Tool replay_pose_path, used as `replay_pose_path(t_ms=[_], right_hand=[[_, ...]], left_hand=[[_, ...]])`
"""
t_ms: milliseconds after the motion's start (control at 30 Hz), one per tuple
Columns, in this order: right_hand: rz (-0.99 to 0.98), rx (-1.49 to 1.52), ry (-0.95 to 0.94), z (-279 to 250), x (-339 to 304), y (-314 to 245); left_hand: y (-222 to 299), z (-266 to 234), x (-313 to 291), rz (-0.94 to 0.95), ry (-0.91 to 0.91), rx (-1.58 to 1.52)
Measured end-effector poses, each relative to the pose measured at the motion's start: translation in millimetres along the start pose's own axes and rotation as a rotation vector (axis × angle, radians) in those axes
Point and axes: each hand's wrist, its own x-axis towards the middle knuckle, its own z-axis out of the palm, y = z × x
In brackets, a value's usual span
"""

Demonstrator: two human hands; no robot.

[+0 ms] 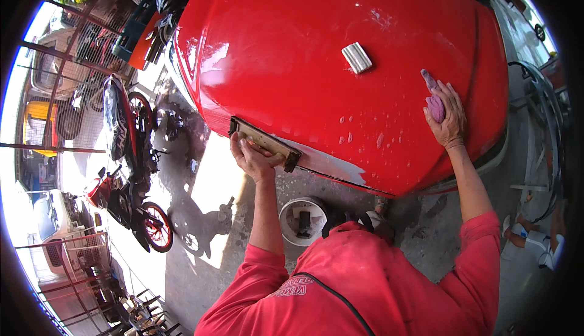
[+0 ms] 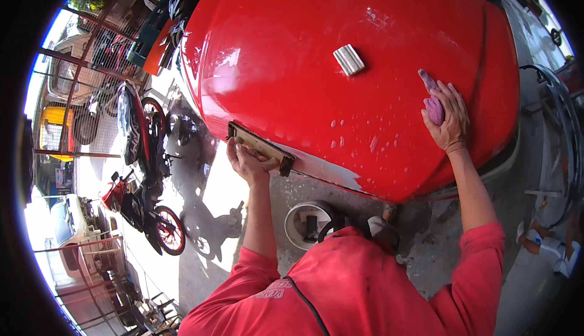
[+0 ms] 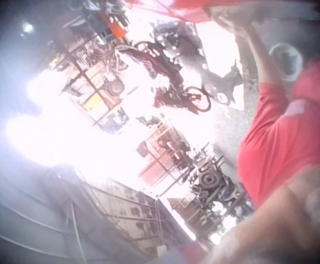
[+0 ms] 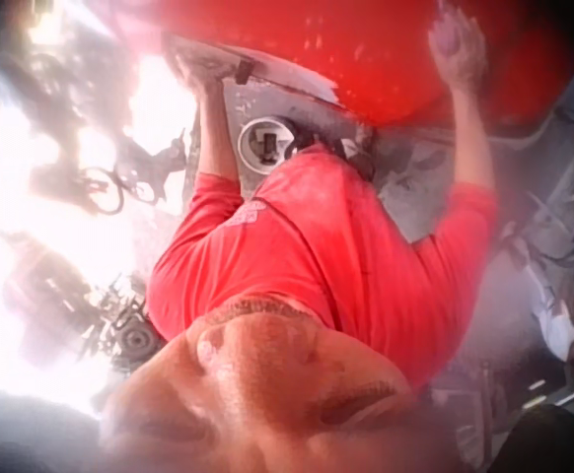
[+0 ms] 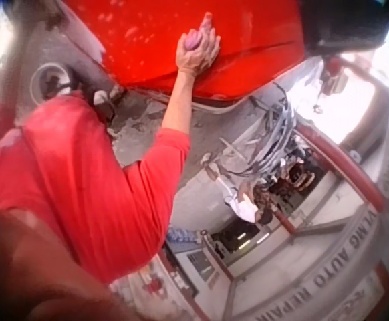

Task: The person sands a white patch on the red car hood using a sanding block and a sponge, repeatedly dipping the sponge into a bucket of water. The person wipes the sanded area with a cloth and continues sanding the same region.

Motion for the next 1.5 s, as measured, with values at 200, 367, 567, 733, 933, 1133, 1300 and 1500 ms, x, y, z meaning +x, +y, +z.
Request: replay_pose_path(t_ms=[200, 367, 567, 733, 933, 1133, 1300, 1500], right_hand=[[-0.033, 0.053, 0.01, 4.0, 18.1, -14.0], [-0.015, 0.005, -0.009, -2.7, 1.5, -2.6], [-0.062, 0.03, 0.036, -0.6, 5.2, -4.7], [-0.075, 0.062, 0.026, 3.7, 16.9, -12.4], [-0.058, 0.017, -0.01, -2.5, 5.1, -6.6], [-0.092, 0.045, -0.01, -3.8, 9.6, -7.0], [-0.093, 0.063, -0.023, -4.3, 7.6, 0.0], [-0.204, 0.166, -0.076, 4.4, 15.7, 20.2]], left_hand=[[65.3, -61.2, 212.8, 0.028, 0.215, -0.014], [1.7, -3.7, 18.0, 0.045, 0.003, -0.018], [11.9, -38.1, 75.3, 0.102, -0.07, 0.074], [51.2, -57.8, 177.0, 0.049, 0.17, -0.073], [-3.4, 10.8, -46.8, -0.009, -0.03, -0.025], [35.1, -51.6, 151.7, 0.02, 0.13, -0.066], [25.4, -62.3, 188.3, -0.015, 0.222, -0.069], [11.0, -4.3, 66.7, -0.004, 0.238, -0.134]])
